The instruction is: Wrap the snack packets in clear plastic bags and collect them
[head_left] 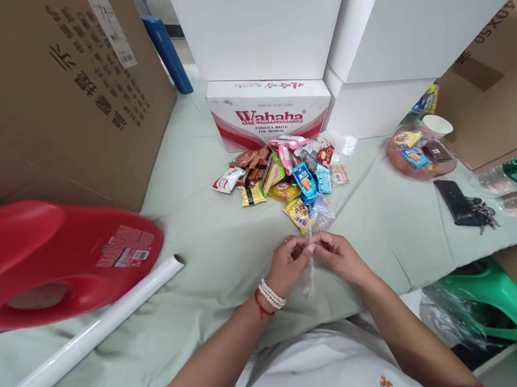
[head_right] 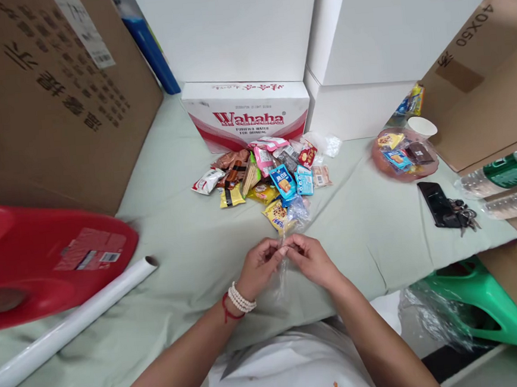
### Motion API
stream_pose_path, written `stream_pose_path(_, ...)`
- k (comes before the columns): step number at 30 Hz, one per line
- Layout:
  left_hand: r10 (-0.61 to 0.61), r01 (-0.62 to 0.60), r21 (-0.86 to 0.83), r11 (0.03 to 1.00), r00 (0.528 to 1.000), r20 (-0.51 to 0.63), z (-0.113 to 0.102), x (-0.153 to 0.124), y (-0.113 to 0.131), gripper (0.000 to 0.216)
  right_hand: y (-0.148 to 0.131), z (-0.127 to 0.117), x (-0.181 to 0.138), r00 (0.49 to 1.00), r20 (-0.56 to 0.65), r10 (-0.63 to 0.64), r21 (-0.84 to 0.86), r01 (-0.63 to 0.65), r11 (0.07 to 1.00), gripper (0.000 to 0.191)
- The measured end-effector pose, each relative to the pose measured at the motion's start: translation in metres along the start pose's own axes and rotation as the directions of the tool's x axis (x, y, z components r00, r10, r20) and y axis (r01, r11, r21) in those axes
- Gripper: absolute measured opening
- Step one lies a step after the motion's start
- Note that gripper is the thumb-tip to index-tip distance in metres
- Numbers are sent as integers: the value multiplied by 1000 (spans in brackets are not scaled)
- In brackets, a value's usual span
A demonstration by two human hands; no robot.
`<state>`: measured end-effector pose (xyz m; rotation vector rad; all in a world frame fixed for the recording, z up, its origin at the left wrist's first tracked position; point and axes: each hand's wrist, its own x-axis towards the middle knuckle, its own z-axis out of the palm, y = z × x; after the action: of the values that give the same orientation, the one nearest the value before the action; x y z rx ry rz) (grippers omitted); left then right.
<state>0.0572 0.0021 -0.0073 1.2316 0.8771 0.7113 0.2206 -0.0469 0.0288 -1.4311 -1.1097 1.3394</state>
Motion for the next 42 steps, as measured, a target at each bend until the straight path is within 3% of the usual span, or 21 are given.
stream_pose_path(3,-21,16,-107,994,999,-43,-2,4,1,41,-1,-6,-4,998,-68,17,21,-16,1000,39)
stream_pose_path(7,-104,51,-390,919,988,-117,-6,10,5,38,0,-28,-17,975,-189,118,189,-81,979,38)
stream_pose_path(10,-173,98,-515,852,980,-100,-8,10,7,39,6,-46,-28,964,-187,189,291,-130,948,39)
stream_pose_path(12,-194,124,-530,839,978,-78,-8,10,6,42,11,-53,-33,969,-158,191,213,-155,965,38)
stream_pose_path(14,-199,138,-518,844,978,-65,-7,8,3,44,13,-55,-35,980,-178,93,4,-94,996,37)
stream_pose_path(16,-174,116,-465,878,981,-86,-6,7,-1,46,13,-51,-35,971,-202,-129,-304,63,951,49)
stream_pose_path(19,-108,51,-344,937,983,-148,-3,7,-4,52,9,-36,-29,886,-42,-461,-678,313,665,70)
stream_pose_path(21,-79,34,-281,959,985,-151,-2,6,-3,56,8,-24,-23,809,64,-584,-749,426,507,60)
stream_pose_path(22,-74,37,-259,965,988,-134,-1,5,-3,57,7,-19,-18,776,72,-626,-749,456,480,49)
stream_pose_path(23,-71,43,-240,970,991,-113,0,4,-2,58,6,-15,-14,757,45,-652,-734,467,493,37)
stream_pose_path(25,-72,56,-206,977,995,-69,1,2,0,58,4,-13,-3,774,-102,-625,-635,434,640,22)
stream_pose_path(26,-74,63,-190,980,996,-53,1,1,1,58,2,-14,3,807,-207,-553,-526,384,758,24)
stream_pose_path(28,-88,81,-176,981,995,-36,1,0,2,58,-3,-22,14,883,-385,-268,-166,219,961,35)
stream_pose_path(30,-119,110,-196,974,992,-33,2,-1,4,59,-8,-32,20,907,-416,62,234,41,971,47)
stream_pose_path(32,-150,136,-231,963,988,-45,2,-1,5,61,-10,-38,20,900,-367,237,458,-46,888,58)
stream_pose_path(34,-166,147,-256,955,985,-54,2,-1,7,62,-8,-38,14,901,-348,260,479,-67,875,64)
stream_pose_path(38,-144,138,-242,960,990,-6,1,-2,7,57,5,-25,-1,908,-364,208,266,-112,957,61)
stream_pose_path(40,-103,108,-166,980,994,39,1,-2,5,50,11,-21,-2,879,-451,154,186,-76,980,48)
stream_pose_path(42,-11,12,-44,999,1000,9,2,-4,4,39,13,-21,-2,830,-551,85,134,-13,991,41)
